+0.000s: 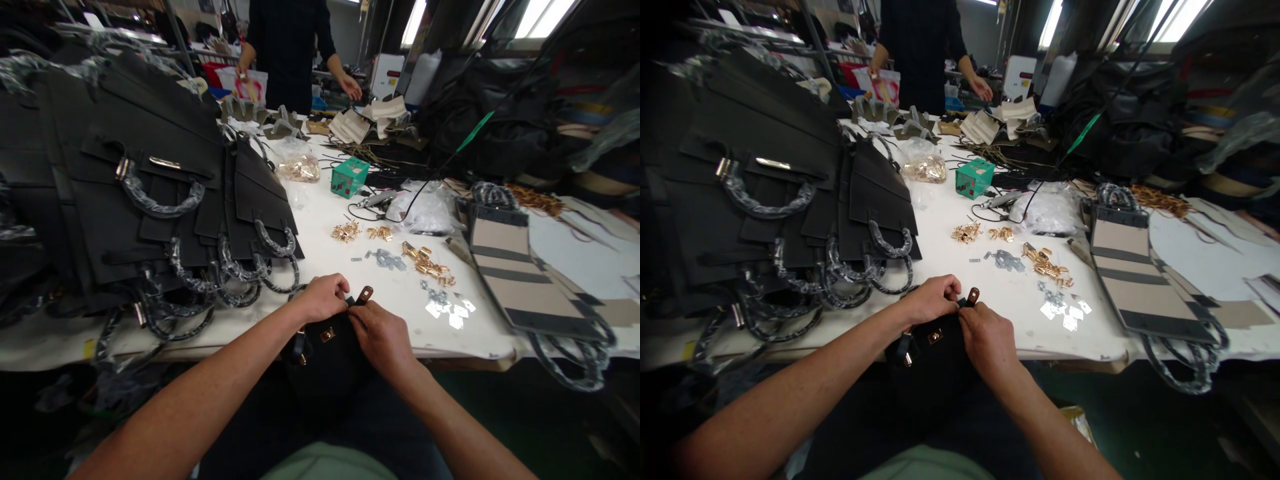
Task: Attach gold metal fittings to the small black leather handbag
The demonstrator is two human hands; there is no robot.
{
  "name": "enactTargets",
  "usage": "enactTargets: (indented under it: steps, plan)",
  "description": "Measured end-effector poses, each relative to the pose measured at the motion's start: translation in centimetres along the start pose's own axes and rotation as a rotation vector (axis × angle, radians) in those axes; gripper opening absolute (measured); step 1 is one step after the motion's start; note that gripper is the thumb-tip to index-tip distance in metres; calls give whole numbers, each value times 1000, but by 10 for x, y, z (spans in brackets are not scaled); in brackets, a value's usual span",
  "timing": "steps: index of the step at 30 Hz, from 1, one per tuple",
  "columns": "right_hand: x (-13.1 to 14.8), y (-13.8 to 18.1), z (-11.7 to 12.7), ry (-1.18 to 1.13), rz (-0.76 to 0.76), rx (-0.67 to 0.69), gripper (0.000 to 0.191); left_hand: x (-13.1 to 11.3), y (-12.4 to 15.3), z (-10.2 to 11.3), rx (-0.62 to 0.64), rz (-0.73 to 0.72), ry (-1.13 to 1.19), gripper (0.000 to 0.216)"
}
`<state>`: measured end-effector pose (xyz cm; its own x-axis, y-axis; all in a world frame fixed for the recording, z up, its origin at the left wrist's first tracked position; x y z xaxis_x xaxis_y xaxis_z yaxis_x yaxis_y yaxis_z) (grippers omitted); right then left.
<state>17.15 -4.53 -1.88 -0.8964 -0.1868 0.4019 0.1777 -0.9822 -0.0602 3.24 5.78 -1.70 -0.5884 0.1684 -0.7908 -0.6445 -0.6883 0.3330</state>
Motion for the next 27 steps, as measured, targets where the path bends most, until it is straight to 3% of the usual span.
enactTargets:
  steps: [4,10,15,19,21,24,27]
  plan:
    - [-2,2,2,-46,-28,-9,22,4,0,0,12,-21,44,24]
    - [-17,10,-1,-302,96,24,30,-3,10,-1,26,-16,44,28]
    - [-16,17,-16,-240,165,-125,30,-9,20,-4,-46,-10,-20,27]
    - [-14,34,-12,-293,213,-190,29,-20,29,-3,-45,-31,-39,26]
    - [-15,44,-3,-415,178,-255,24,-29,34,-1,-29,-59,-54,26]
    - [-18,53,7,-673,-42,-334,24,-50,41,5,7,-120,-105,25]
    - [-12,54,11,-901,-105,-142,27,-77,50,9,10,-191,-195,23]
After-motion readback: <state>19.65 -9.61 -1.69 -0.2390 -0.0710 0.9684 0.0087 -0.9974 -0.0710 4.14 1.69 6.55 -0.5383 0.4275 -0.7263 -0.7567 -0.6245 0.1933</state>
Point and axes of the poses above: each hand's wrist, its own y-axis away from the middle knuckle, its own z-axis out of the back of the hand, x = y × z, the point moved 2 cm from there along -y, towards the middle knuckle, and after that the axes turned 10 degrees about x, right-handed, at the moved point
